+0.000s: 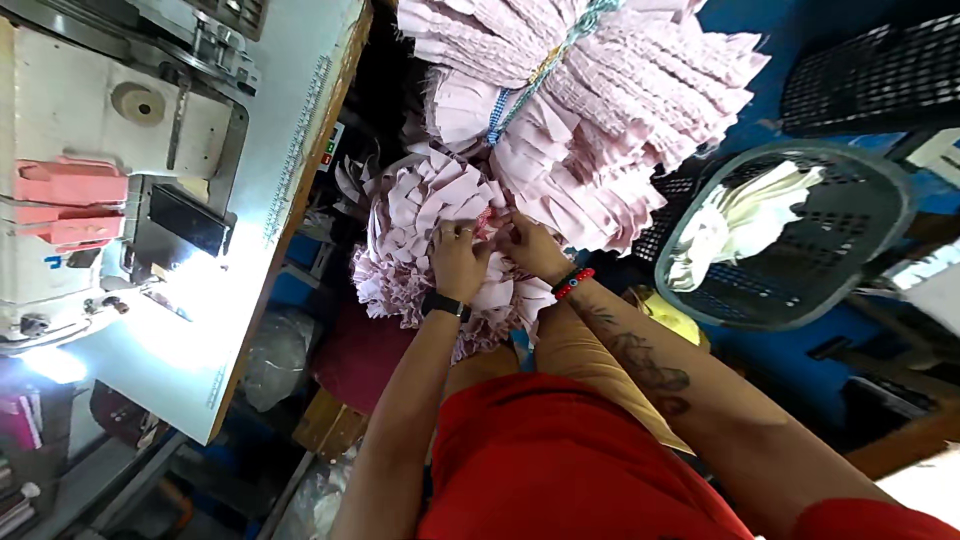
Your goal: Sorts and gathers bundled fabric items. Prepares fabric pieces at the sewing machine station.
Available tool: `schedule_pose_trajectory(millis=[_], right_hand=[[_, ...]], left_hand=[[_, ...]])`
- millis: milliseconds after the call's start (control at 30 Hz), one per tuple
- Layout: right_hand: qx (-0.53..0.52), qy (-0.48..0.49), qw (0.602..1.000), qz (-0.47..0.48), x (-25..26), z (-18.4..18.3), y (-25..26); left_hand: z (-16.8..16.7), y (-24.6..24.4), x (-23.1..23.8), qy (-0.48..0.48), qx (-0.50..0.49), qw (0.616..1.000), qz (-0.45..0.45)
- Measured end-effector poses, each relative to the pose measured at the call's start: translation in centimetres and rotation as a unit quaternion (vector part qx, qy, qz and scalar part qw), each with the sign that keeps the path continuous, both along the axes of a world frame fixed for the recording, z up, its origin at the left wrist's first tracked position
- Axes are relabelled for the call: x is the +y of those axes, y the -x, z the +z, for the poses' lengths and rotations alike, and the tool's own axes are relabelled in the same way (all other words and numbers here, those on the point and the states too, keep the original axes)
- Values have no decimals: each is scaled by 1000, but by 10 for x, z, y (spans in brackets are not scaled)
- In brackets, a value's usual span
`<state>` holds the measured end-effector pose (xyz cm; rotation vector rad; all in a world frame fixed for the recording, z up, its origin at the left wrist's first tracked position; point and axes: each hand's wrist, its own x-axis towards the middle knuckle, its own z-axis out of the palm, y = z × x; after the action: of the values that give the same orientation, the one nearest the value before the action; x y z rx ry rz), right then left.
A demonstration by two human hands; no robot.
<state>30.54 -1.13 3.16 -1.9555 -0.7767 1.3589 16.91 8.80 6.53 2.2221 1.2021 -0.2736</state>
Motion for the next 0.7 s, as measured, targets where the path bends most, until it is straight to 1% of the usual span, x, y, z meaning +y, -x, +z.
schedule_pose_trajectory(millis=[100,233,367,433,467,533,567,600,633,700], right_hand=[[9,-5,1000,-9,-5,0,4],[5,-6,1000,-4,-13,-5,2],[-4,-12,1000,3,-14,-7,5],[-6,-7,1000,9,-13,-7,5],[-11,3,1000,19,-12,-4,4],[-44,27,997,55,-7,6,-2],[-64,33,995,74,-4,13,-7],[-84,26,992,85,0,21,-12],[-108,6,990,87,5,32,-15],[-154,-55,981,107,16,67,-8]], left_hand=[[-4,-4,-1,-4,-35,998,55],[-2,5,5,44,-89,984,151],[-7,11,5,61,-145,966,205],[-7,12,6,87,-151,963,205],[-3,13,8,106,-151,964,190],[12,19,12,138,-170,963,158],[23,25,13,137,-196,959,153],[34,34,13,117,-226,955,151],[43,47,14,73,-260,951,153],[53,84,14,-25,-319,927,194]])
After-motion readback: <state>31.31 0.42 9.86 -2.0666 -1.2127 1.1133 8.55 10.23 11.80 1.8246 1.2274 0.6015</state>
